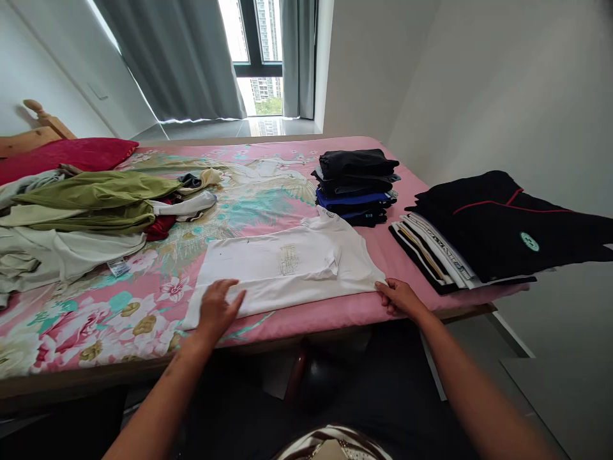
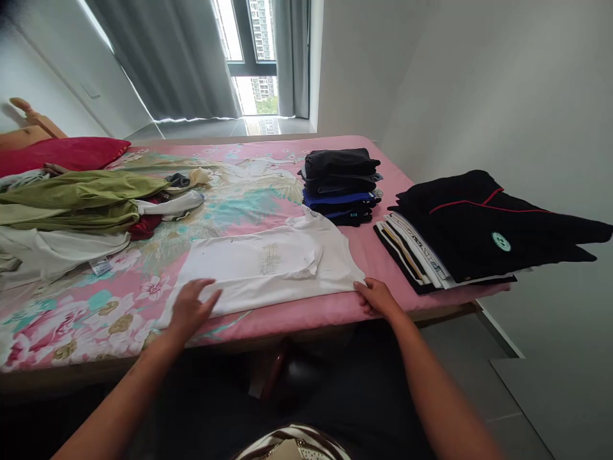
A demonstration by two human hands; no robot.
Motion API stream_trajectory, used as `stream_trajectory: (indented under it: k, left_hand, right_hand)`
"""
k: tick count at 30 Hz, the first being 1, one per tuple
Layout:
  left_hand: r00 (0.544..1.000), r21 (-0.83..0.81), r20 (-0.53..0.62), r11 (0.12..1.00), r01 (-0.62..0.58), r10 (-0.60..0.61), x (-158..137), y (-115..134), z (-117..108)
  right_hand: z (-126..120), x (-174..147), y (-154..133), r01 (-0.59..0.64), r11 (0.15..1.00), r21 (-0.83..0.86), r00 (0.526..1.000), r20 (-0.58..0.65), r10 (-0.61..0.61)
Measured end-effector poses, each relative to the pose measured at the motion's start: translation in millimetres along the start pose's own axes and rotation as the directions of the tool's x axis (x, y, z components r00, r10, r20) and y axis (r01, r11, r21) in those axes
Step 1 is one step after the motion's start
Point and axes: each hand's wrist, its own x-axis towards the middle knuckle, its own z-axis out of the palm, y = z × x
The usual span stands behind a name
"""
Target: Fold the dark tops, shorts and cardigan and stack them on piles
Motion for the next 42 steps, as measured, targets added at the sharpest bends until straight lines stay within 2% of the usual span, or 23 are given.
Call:
stream_trajectory:
  k: [3, 5, 7, 9, 11, 13, 16, 19, 21, 22, 23, 25, 26, 27, 28, 30, 32, 34, 36, 38, 39, 42]
  left_hand:
    - [0.97, -0.064, 0.145, 0.98, -0.189, 0.197, 20.3, 73.6, 30.8]
    - [0.943, -0.063, 0.208, 0.965, -0.253, 0.261, 35.1, 119.7, 53.1]
    - [0.938, -0.056, 0.247, 0.97, -0.238, 0.244, 50.2, 154.4, 73.7]
    - [0.949, -0.063, 0.277, 0.988, -0.139, 0.151, 64.5, 173.3, 90.7]
    - [0.954, -0.068, 0.296, 0.998, -0.018, 0.038, 76.9, 176.5, 102.3]
    - [0.954, -0.062, 0.298, 0.996, 0.067, -0.046, 86.2, 168.6, 108.2]
    - [0.956, -0.063, 0.279, 0.992, 0.114, -0.092, 92.2, 151.9, 107.9]
    - [0.97, -0.088, 0.23, 0.992, 0.096, -0.074, 88.2, 146.6, 102.3]
    - [0.989, -0.122, 0.133, 0.992, -0.043, 0.059, 81.0, 151.1, 99.0]
    - [0.978, -0.142, 0.087, 0.974, -0.175, 0.188, 76.5, 154.8, 98.2]
    - [0.936, -0.161, 0.061, 0.929, -0.334, 0.347, 71.5, 158.8, 98.3]
    - [0.781, -0.189, 0.085, 0.779, -0.597, 0.619, 61.5, 166.2, 101.1]
    - [0.728, -0.19, 0.127, 0.737, -0.648, 0.673, 56.9, 168.9, 103.9]
    - [0.716, -0.173, 0.169, 0.736, -0.655, 0.677, 52.6, 170.8, 107.3]
    - [0.736, -0.141, 0.204, 0.763, -0.63, 0.646, 48.9, 171.8, 111.0]
    - [0.804, -0.072, 0.241, 0.836, -0.544, 0.544, 43.3, 172.3, 116.9]
    - [0.828, -0.041, 0.258, 0.862, -0.505, 0.497, 40.2, 172.2, 118.4]
    - [0.824, -0.039, 0.24, 0.853, -0.521, 0.514, 39.3, 173.6, 114.8]
    - [0.815, -0.061, 0.198, 0.837, -0.544, 0.545, 40.7, 176.7, 108.4]
    - [0.84, -0.088, 0.145, 0.852, -0.515, 0.523, 44.8, 180.3, 103.4]
    - [0.875, -0.093, 0.119, 0.882, -0.462, 0.47, 48.1, 181.8, 102.3]
    - [0.974, -0.073, 0.1, 0.978, -0.197, 0.204, 62.1, 183.2, 105.2]
  right_hand:
    - [-0.3, 1.1, 0.0, 0.028, 1.0, 0.01, 1.0, -0.01, -0.028]
    - [-0.3, 1.8, -0.4, 0.046, 0.999, 0.024, 0.999, -0.012, -0.046]
    - [-0.1, 2.2, -1.4, 0.042, 0.999, 0.026, 0.999, -0.018, -0.041]
    - [-0.2, 2.9, -2.4, 0.028, 0.999, 0.023, 0.999, -0.028, -0.028]
    - [-0.9, 4.3, -2.5, 0.023, 0.999, 0.029, 0.999, -0.035, -0.022]
    - [-2.2, 6.2, -1.4, 0.024, 0.999, 0.038, 0.999, -0.033, -0.023]
    - [-4.1, 8.7, 1.2, 0.032, 0.998, 0.051, 0.999, -0.023, -0.031]
    - [-5.2, 9.6, 3.1, 0.045, 0.998, 0.047, 0.999, -0.023, -0.044]
    - [-5.1, 9.5, 3.8, 0.055, 0.998, 0.039, 0.998, -0.028, -0.054]
    - [-4.9, 9.5, 4.2, 0.061, 0.997, 0.036, 0.998, -0.031, -0.06]
    - [-4.4, 9.4, 4.6, 0.07, 0.997, 0.035, 0.997, -0.036, -0.068]
    - [-3.2, 9.5, 5.9, 0.079, 0.996, 0.037, 0.995, -0.058, -0.076]
    - [-2.5, 9.4, 6.9, 0.08, 0.996, 0.04, 0.994, -0.077, -0.076]
    - [-2.0, 9.2, 8.1, 0.081, 0.996, 0.046, 0.992, -0.098, -0.076]
    - [-1.6, 8.7, 9.4, 0.086, 0.995, 0.055, 0.989, -0.121, -0.079]
    - [-1.3, 6.2, 11.7, 0.107, 0.991, 0.075, 0.978, -0.189, -0.091]
    - [-0.3, 0.9, 11.7, 0.162, 0.985, 0.066, 0.939, -0.317, -0.133]
    - [4.1, -7.4, 6.1, 0.255, 0.967, -0.018, 0.851, -0.471, -0.233]
    - [14.3, -17.0, -7.0, 0.373, 0.914, -0.157, 0.756, -0.519, -0.398]
    - [30.0, -23.7, -26.6, 0.502, 0.812, -0.298, 0.699, -0.413, -0.584]
    - [38.8, -24.2, -37.3, 0.561, 0.745, -0.36, 0.675, -0.322, -0.664]
    - [62.7, -10.2, -63.4, 0.67, 0.541, -0.508, 0.605, -0.048, -0.794]
